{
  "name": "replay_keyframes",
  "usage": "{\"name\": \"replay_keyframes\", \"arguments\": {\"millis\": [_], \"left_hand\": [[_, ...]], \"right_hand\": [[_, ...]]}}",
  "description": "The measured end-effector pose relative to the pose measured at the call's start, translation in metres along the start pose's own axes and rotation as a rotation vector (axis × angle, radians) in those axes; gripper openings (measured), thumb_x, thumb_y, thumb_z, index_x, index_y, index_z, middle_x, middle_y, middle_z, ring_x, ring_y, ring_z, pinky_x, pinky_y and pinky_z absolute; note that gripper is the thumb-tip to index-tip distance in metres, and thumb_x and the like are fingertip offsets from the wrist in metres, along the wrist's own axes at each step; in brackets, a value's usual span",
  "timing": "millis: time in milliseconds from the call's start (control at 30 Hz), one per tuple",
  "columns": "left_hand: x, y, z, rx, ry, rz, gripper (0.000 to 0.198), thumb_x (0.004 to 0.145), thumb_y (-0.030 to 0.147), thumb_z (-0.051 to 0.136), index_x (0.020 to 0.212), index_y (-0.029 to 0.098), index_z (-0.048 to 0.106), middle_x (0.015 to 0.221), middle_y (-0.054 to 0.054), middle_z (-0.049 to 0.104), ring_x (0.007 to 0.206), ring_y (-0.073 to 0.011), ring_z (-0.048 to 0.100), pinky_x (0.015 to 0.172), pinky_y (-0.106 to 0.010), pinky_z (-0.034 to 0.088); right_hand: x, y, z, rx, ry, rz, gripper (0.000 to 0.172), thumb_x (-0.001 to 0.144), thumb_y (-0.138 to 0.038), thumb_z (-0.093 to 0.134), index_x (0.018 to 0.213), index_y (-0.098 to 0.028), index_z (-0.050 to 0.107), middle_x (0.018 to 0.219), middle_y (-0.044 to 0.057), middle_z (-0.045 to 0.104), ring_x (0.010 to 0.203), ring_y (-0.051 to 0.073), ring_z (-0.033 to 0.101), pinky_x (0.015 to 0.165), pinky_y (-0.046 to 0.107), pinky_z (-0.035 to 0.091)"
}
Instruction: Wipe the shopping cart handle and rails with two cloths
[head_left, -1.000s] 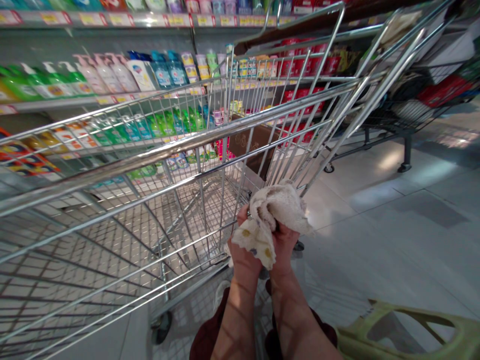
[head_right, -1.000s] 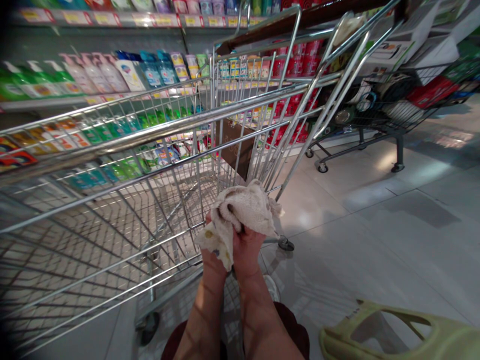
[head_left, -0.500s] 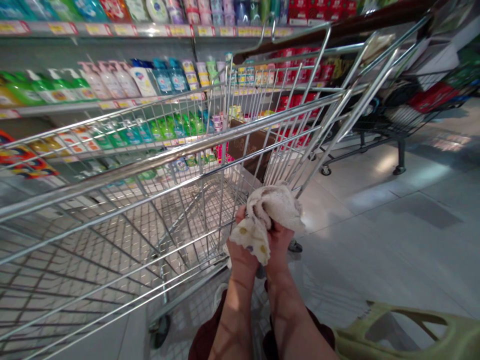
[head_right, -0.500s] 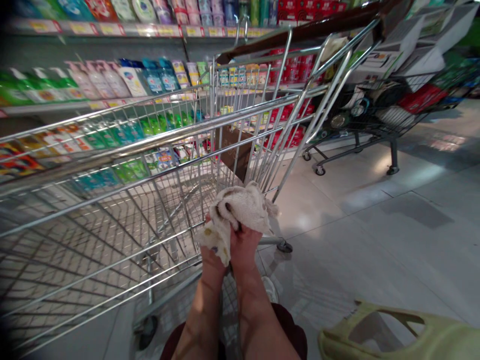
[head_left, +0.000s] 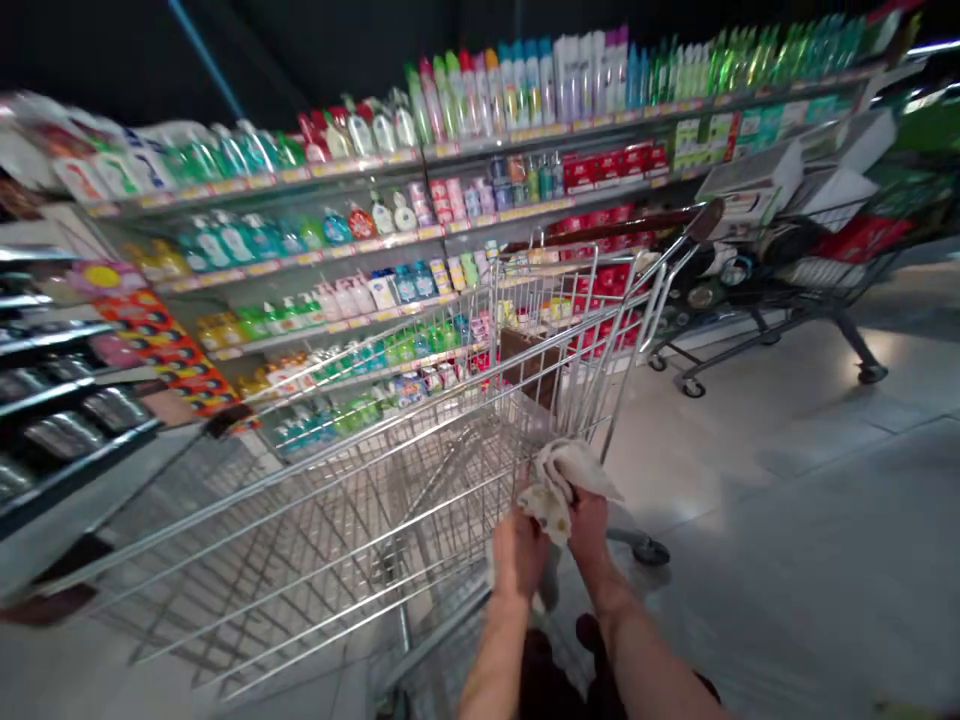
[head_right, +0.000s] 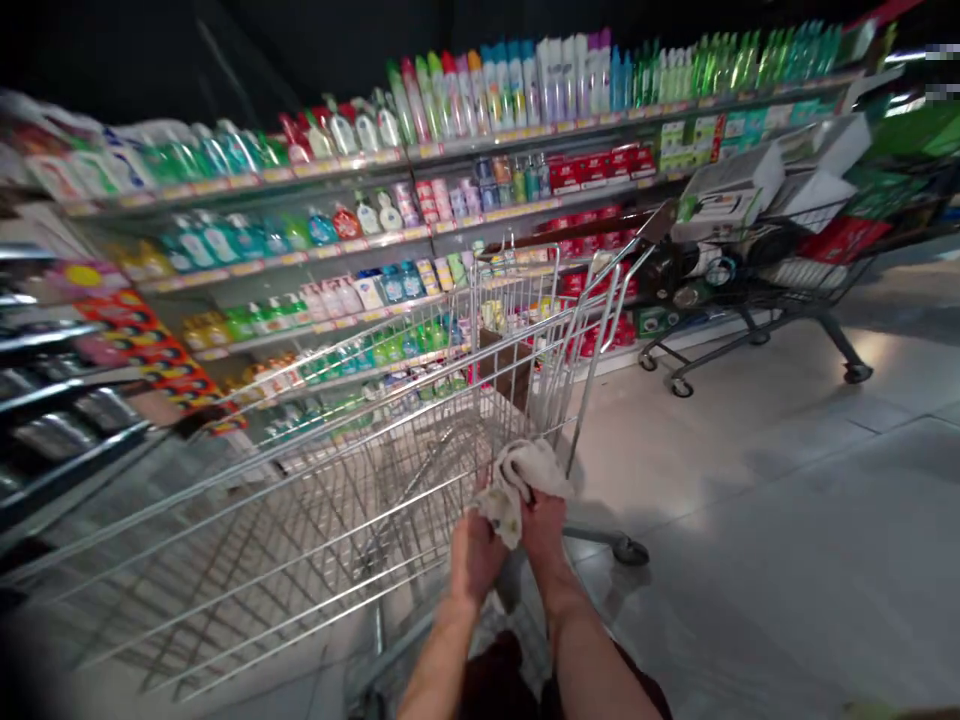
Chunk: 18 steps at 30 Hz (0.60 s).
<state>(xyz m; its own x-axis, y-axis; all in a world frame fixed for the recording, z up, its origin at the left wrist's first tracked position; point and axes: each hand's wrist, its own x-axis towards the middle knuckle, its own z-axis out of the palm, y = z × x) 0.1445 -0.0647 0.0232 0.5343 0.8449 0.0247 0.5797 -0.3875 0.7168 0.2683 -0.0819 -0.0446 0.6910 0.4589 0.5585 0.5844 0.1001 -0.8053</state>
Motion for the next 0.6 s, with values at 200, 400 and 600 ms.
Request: {"name": "replay_keyframes", "arguments": {"millis": [200,400,600], "left_hand": [[-0.045,0.021,-0.112,0.076,0.630,0.372,0.029,0.095,0.041,0.048,0.102,0.023,0.069,0.102,-0.005,0.075,0.089,-0.0174,0.069,0.082,-0.028,0.050],[-0.004,0.076,-0.239,0.439,0.983,0.366,0.041,0.098,0.044,0.037,0.108,0.019,0.068,0.108,-0.013,0.071,0.103,-0.0245,0.065,0.089,-0.035,0.047],[0.029,0.063,-0.240,0.688,0.563,-0.066,0.065,0.097,0.055,0.021,0.106,0.016,0.073,0.106,-0.022,0.072,0.102,-0.0388,0.067,0.085,-0.049,0.050]], "right_hand": [[-0.041,-0.028,-0.009,0.219,-0.314,0.251,0.024,0.065,-0.036,0.066,0.082,-0.021,0.075,0.101,0.009,0.074,0.117,0.031,0.061,0.111,0.050,0.041],[-0.070,-0.053,-0.052,0.501,-0.518,0.640,0.033,0.057,-0.040,0.064,0.080,-0.017,0.072,0.086,0.009,0.074,0.087,0.029,0.069,0.087,0.044,0.055],[-0.146,-0.028,-0.148,0.753,-0.654,1.059,0.025,0.059,-0.039,0.059,0.073,-0.021,0.068,0.084,0.010,0.074,0.080,0.026,0.072,0.082,0.036,0.056]]}}
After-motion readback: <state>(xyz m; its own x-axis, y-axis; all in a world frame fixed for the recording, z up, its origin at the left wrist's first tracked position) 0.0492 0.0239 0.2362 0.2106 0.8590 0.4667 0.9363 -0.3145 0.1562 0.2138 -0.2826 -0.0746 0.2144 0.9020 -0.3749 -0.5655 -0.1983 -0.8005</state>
